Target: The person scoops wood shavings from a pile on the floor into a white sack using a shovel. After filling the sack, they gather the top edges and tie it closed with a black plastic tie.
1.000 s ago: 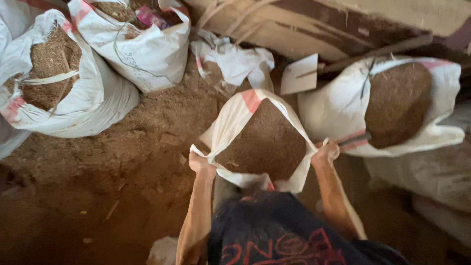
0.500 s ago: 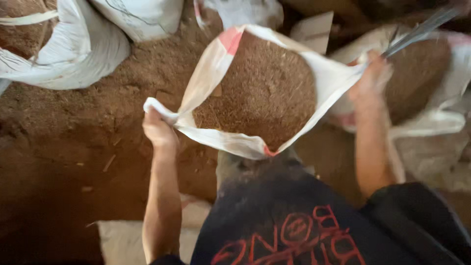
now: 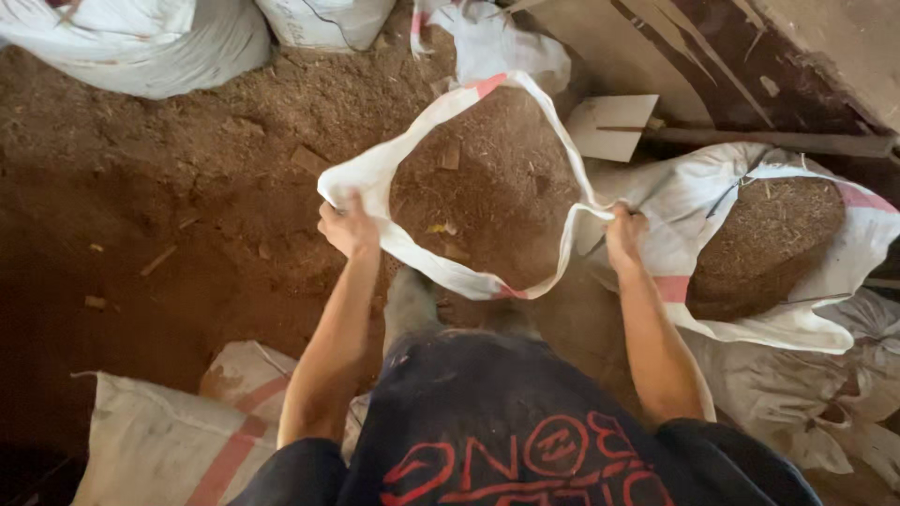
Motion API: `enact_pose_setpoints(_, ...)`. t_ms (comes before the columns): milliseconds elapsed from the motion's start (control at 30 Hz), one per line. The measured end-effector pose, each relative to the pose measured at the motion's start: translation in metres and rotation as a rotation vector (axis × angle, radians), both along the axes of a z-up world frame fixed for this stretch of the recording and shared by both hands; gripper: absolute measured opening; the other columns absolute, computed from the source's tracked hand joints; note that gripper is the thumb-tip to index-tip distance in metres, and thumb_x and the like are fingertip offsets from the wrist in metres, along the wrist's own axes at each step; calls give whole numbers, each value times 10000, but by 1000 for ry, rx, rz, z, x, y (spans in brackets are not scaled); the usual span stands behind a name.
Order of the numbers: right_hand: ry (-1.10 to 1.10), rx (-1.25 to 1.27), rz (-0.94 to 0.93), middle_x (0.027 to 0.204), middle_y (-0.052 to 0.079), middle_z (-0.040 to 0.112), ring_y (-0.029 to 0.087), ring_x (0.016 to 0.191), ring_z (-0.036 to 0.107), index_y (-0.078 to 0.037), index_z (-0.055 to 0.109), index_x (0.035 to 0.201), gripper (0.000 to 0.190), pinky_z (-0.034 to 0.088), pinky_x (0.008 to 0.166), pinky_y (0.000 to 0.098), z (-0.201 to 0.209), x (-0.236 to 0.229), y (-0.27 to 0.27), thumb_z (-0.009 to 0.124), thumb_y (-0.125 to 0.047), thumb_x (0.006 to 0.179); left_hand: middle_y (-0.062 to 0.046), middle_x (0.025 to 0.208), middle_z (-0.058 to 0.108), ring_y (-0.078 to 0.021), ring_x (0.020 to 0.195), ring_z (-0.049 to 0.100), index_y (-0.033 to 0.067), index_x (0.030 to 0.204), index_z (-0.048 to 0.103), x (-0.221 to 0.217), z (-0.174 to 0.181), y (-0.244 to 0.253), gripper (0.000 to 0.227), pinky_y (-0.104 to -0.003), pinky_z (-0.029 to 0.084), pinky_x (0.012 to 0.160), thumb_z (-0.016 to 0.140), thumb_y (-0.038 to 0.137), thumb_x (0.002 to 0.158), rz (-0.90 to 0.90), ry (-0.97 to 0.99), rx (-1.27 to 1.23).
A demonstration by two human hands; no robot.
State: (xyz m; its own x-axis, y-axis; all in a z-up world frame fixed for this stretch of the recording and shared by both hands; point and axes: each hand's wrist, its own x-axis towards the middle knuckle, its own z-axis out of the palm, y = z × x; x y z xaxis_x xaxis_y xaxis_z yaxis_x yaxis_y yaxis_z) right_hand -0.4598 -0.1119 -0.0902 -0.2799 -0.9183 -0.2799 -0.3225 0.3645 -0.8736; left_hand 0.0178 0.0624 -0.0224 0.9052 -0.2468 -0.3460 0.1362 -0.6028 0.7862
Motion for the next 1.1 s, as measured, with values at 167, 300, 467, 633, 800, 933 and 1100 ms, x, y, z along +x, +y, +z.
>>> enact_pose_setpoints(167, 319, 175, 154, 965, 210, 710, 271, 796, 665, 78, 692, 1031, 363, 517, 713, 420, 50, -47, -4, 586, -267, 989, -240, 1112, 629, -428, 1043, 610, 9, 1276, 512, -46, 11, 30, 789, -489, 493, 896, 882, 77, 583, -85, -35, 134)
enact_pose_setpoints(300, 858, 85, 181, 1043, 259, 693, 408, 943, 644, -4, 700, 1070, 272, 498, 775, 524, 92, -66, -13, 696, -204, 886, -193, 1104, 698, -378, 1068, 684, 46, 1246, 588, -66, 34, 51, 542, -447, 537, 957, 726, 102, 725, -201, 148, 95)
enact_pose_setpoints(467, 789, -65, 301, 1049, 237, 718, 374, 946, 719, -5, 613, 1103, 207, 559, 816, 490, 130, -18, -3, 646, -92, 918, -149, 1081, 711, -329, 1033, 723, 28, 1205, 598, -77, 51, 68, 539, -435, 566, 947, 714, 71, 681, -182, 44, -68)
enact_pose_setpoints(633, 446, 79, 684, 747, 110, 644, 255, 726, 653, -6, 655, 932, 260, 514, 677, 411, 183, 75, 22, 692, -262, 947, -254, 1261, 453, -419, 1061, 533, 43, 1390, 439, -95, 30, 73, 866, -479, 474, 912, 779, 12, 594, -130, 15, 113)
enact_pose_setpoints(800, -470, -15, 440, 699, -30, 550, 57, 515, 416, -140, 595, 819, 296, 293, 435, 239, 303, 132, 4, 680, -307, 1048, -161, 1213, 605, -359, 1194, 566, 76, 1313, 568, -98, 21, 81, 476, -485, 479, 1069, 726, 119, 866, -247, -190, 10)
enact_pose_setpoints(933, -664, -230, 404, 695, -26, 544, 71, 534, 438, -133, 588, 815, 356, 323, 457, 249, 355, 123, -22, 603, -395, 1055, -209, 1231, 477, -371, 1142, 485, 51, 1315, 528, -87, 41, 86, 632, -478, 457, 953, 739, 96, 721, -193, -83, -84)
enact_pose_setpoints(1100, -507, -218, 240, 691, -20, 538, 87, 558, 467, -124, 580, 810, 465, 361, 484, 262, 258, 166, -33, 507, -506, 1065, -184, 1195, 470, -328, 1096, 492, 7, 1268, 533, -66, 69, 64, 571, -446, 457, 941, 727, 73, 735, -170, -292, -284)
